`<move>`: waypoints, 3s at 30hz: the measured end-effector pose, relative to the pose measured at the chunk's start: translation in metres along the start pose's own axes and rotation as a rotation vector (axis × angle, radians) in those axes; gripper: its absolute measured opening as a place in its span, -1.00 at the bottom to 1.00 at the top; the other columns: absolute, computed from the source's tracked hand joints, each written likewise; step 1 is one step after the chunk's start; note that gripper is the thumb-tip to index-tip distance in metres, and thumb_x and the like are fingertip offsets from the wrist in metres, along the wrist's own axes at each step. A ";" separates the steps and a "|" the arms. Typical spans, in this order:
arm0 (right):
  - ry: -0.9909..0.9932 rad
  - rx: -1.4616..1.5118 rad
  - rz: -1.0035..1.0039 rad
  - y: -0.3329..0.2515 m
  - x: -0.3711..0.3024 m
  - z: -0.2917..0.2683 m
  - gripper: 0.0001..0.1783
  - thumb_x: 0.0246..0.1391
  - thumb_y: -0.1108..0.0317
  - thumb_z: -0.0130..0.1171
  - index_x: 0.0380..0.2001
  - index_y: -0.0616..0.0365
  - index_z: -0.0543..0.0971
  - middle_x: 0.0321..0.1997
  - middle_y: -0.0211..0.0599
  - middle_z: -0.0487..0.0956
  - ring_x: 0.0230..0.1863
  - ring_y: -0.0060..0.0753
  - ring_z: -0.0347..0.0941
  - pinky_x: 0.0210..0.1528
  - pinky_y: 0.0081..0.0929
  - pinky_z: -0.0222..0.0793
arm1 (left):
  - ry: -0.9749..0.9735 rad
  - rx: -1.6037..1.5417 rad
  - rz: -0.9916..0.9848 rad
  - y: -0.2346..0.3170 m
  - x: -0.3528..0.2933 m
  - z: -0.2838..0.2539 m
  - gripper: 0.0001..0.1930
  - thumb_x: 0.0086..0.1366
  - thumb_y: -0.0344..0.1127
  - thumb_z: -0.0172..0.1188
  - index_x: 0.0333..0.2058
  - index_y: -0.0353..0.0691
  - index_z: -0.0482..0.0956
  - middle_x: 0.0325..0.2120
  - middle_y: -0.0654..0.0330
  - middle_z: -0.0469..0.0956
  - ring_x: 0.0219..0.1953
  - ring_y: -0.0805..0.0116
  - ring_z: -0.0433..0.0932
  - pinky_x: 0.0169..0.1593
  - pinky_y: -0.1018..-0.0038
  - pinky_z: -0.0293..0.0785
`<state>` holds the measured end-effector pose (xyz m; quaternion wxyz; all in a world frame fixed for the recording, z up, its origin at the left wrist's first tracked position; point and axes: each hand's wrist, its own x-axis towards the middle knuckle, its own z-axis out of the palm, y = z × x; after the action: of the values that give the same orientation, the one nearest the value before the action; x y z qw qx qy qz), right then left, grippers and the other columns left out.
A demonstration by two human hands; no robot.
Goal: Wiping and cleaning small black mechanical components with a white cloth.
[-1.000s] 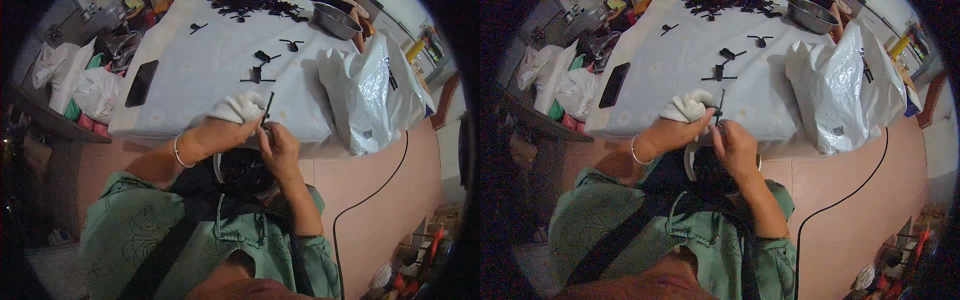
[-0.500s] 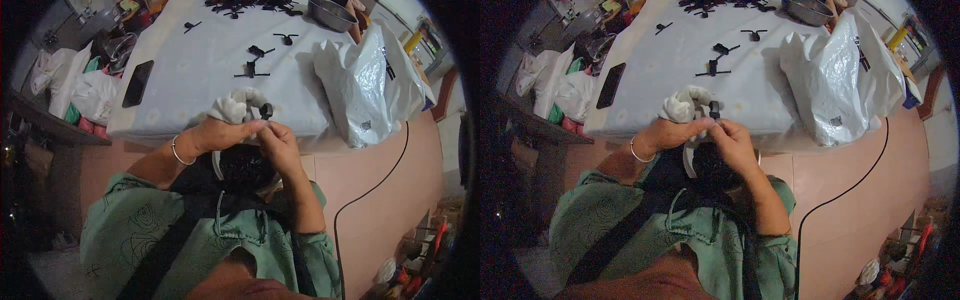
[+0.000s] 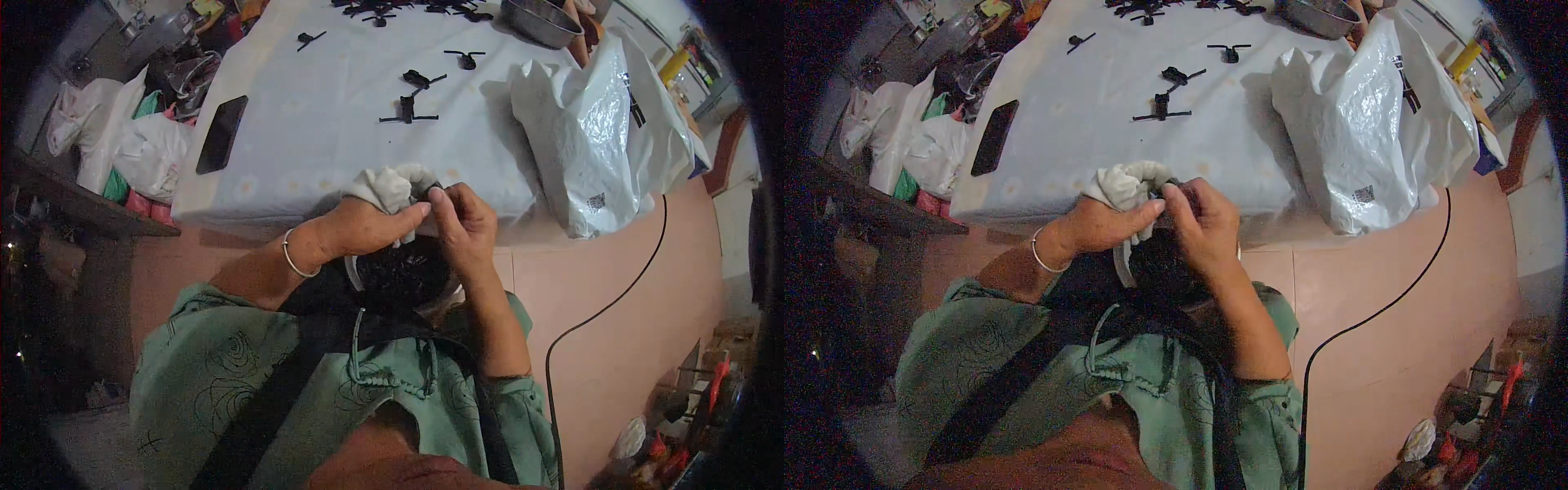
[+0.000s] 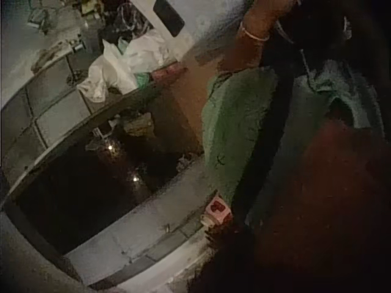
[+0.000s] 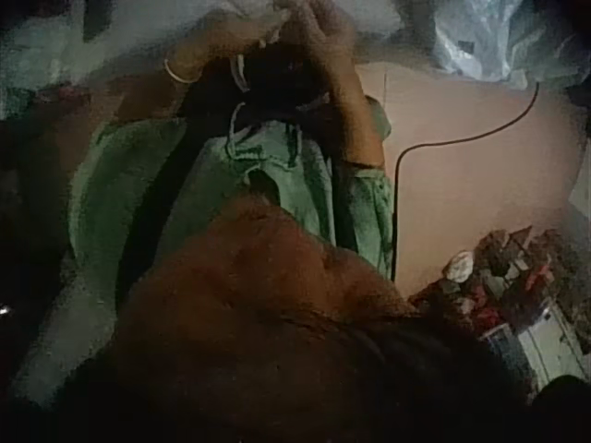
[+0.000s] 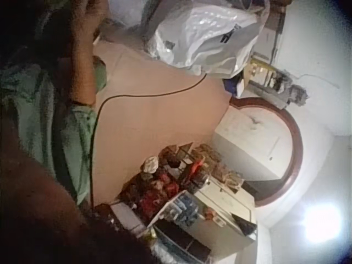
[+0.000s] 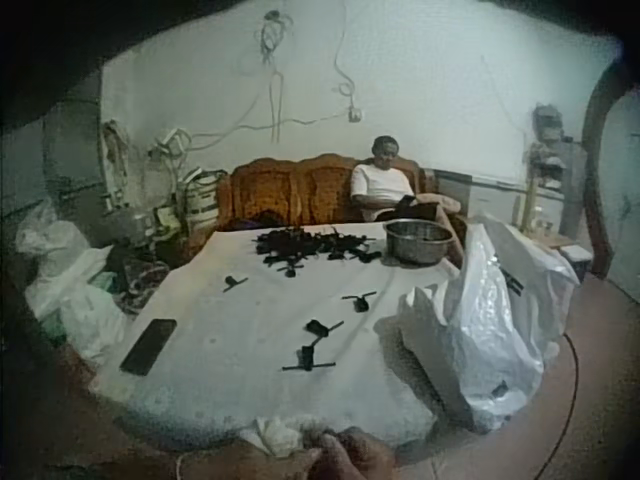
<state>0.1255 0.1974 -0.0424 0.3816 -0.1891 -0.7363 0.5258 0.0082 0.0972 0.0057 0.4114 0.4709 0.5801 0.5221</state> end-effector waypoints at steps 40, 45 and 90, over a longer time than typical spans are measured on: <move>-0.284 0.563 0.314 0.007 -0.006 0.008 -0.67 0.17 0.16 -0.18 -0.52 0.16 0.40 -0.64 -0.60 0.28 -0.66 -0.75 0.09 -0.65 -0.76 -0.01 | 0.193 0.123 -0.023 -0.009 -0.004 0.000 -0.73 0.13 -0.42 0.02 -0.17 -0.33 0.32 -0.52 0.25 0.43 -0.55 0.52 0.42 -0.50 0.60 0.37; -0.248 0.356 0.210 0.003 -0.005 0.010 -0.66 0.17 0.16 -0.18 -0.55 0.16 0.38 -0.63 -0.61 0.28 -0.62 -0.77 0.10 -0.61 -0.77 0.01 | 0.183 0.064 -0.025 -0.009 -0.006 0.003 -0.68 0.13 -0.44 0.02 -0.12 -0.35 0.28 -0.52 0.28 0.43 -0.59 0.60 0.40 -0.55 0.64 0.35; -0.205 0.099 -0.001 0.001 -0.003 0.004 -0.75 0.09 0.29 -0.04 -0.53 0.27 0.36 -0.70 -0.32 0.25 -0.61 -0.59 0.12 -0.55 -0.58 0.14 | 0.167 0.257 0.081 -0.003 -0.004 0.005 -0.81 0.08 -0.40 -0.13 -0.32 -0.31 0.33 -0.55 0.20 0.33 -0.44 0.43 0.29 -0.31 0.49 0.31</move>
<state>0.1245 0.1936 -0.0452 0.3133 -0.1151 -0.7447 0.5779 0.0132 0.0944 0.0026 0.2767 0.4974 0.6549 0.4972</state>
